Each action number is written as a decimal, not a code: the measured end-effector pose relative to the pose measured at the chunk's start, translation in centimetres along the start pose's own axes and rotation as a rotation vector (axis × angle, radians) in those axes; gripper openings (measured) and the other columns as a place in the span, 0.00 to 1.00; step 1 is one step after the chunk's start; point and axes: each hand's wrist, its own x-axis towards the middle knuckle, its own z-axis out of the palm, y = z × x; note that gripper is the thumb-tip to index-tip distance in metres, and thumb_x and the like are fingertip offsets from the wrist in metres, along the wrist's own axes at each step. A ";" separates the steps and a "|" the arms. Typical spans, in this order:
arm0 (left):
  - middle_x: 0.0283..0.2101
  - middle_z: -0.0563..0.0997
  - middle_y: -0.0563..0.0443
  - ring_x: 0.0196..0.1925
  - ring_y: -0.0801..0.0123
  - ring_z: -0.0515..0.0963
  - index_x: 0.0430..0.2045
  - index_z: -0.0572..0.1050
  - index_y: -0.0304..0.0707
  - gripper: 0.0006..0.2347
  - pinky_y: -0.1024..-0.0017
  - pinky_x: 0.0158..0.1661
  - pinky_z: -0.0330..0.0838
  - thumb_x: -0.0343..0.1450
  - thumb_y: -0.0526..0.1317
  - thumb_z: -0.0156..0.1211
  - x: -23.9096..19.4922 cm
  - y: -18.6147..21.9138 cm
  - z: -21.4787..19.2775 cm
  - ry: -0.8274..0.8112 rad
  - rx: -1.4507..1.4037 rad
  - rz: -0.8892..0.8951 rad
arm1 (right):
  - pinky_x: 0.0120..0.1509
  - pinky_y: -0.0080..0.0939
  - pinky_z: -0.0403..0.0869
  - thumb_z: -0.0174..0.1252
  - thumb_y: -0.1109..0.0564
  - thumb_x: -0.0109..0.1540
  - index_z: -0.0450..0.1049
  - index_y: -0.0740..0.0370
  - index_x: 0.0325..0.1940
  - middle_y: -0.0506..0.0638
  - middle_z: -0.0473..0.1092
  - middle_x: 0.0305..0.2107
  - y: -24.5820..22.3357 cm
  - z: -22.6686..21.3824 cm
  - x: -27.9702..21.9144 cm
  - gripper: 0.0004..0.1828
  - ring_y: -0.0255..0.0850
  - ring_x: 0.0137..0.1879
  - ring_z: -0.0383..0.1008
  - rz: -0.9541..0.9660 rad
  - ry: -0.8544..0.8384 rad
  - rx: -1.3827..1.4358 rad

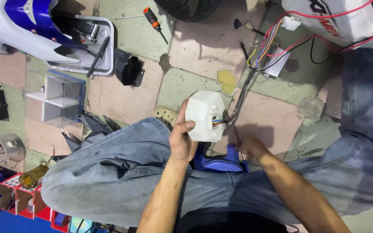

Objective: The person disassembles a white scooter speedometer housing using a screwdriver, then reassembles it. They then move to the scooter's front handlebar area to connect and test wires using a multimeter.

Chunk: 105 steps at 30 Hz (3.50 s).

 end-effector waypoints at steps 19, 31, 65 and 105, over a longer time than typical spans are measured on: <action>0.62 0.77 0.37 0.58 0.41 0.80 0.69 0.60 0.41 0.49 0.52 0.56 0.71 0.52 0.56 0.76 -2.6 5.3 5.5 0.048 1.058 0.408 | 0.59 0.69 0.74 0.49 0.54 0.66 0.68 0.69 0.62 0.74 0.77 0.42 0.5 -2.6 -1.1 0.23 0.70 0.54 0.77 -0.198 0.296 -0.119; 0.66 0.71 0.32 0.67 0.46 0.76 0.68 0.55 0.29 0.40 0.58 0.62 0.76 0.65 0.55 0.64 -2.8 5.7 5.4 -0.035 1.155 0.522 | 0.51 0.38 0.75 0.50 0.49 0.67 0.71 0.60 0.47 0.52 0.76 0.33 3.2 2.3 -13.5 0.13 0.40 0.38 0.78 -0.283 0.312 0.641; 0.58 0.78 0.33 0.56 0.51 0.80 0.64 0.67 0.25 0.26 0.59 0.56 0.75 0.74 0.46 0.58 -1.0 3.3 1.6 0.101 -0.320 -0.018 | 0.39 0.27 0.72 0.63 0.50 0.54 0.83 0.49 0.52 0.45 0.82 0.31 6.2 -11.1 -29.3 0.22 0.31 0.27 0.80 -0.395 0.678 0.075; 0.62 0.73 0.40 0.57 0.64 0.75 0.64 0.66 0.32 0.32 0.75 0.53 0.71 0.68 0.52 0.62 -2.0 4.1 3.4 0.113 0.390 0.240 | 0.56 0.46 0.68 0.64 0.56 0.63 0.77 0.62 0.37 0.51 0.75 0.38 -0.4 -13.8 -30.1 0.07 0.48 0.43 0.71 -0.604 0.917 -0.375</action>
